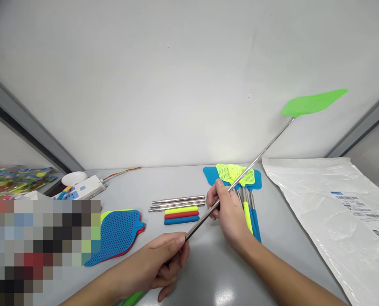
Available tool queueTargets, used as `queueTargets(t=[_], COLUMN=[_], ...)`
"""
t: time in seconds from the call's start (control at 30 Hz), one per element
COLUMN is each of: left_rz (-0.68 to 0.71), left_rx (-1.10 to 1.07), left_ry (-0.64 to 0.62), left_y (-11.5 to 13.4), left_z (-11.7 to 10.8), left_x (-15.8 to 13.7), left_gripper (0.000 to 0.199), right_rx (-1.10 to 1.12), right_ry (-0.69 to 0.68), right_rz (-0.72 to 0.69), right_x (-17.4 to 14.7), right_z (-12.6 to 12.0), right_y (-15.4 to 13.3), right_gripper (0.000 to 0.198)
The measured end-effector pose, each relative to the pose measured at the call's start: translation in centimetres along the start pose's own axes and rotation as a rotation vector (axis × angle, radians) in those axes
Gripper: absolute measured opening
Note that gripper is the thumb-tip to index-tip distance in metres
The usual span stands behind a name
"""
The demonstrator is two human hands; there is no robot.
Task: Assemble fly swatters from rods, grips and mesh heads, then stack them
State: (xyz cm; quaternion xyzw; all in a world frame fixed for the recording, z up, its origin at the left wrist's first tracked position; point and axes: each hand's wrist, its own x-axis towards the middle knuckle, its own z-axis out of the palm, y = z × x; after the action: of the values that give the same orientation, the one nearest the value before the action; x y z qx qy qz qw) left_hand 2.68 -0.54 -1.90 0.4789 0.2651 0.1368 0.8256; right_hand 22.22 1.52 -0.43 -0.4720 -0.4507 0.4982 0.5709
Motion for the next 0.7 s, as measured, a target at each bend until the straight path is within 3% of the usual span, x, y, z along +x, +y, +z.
queueTargets(t=[0.17, 0.33, 0.43, 0.57, 0.7], left_rz=[-0.01, -0.041, -0.054, -0.046, -0.032], left_rx=[0.007, 0.042, 0.087, 0.159, 0.185], left_ry=[-0.052, -0.045, -0.036, -0.013, -0.012], left_y=[1.1, 1.7, 1.6, 1.5, 1.7], left_z=[0.2, 0.2, 0.1, -0.1, -0.4], left_x=[-0.6, -1.1, -1.0, -0.9, -1.0], left_gripper=[0.042, 0.043, 0.043, 0.045, 0.046], right_rx=[0.04, 0.234, 0.236, 0.283, 0.265], right_ry=[0.093, 0.365, 0.447, 0.359, 0.187], right_rz=[-0.079, -0.213, -0.273, -0.3, -0.148], right_x=[0.2, 2.6, 3.6, 2.7, 0.3], right_z=[-0.9, -4.1, -5.7, -4.2, -0.9], right_y=[-2.4, -5.2, -6.1, -5.2, -3.0], right_gripper=[0.048, 0.044, 0.041, 0.044, 0.05])
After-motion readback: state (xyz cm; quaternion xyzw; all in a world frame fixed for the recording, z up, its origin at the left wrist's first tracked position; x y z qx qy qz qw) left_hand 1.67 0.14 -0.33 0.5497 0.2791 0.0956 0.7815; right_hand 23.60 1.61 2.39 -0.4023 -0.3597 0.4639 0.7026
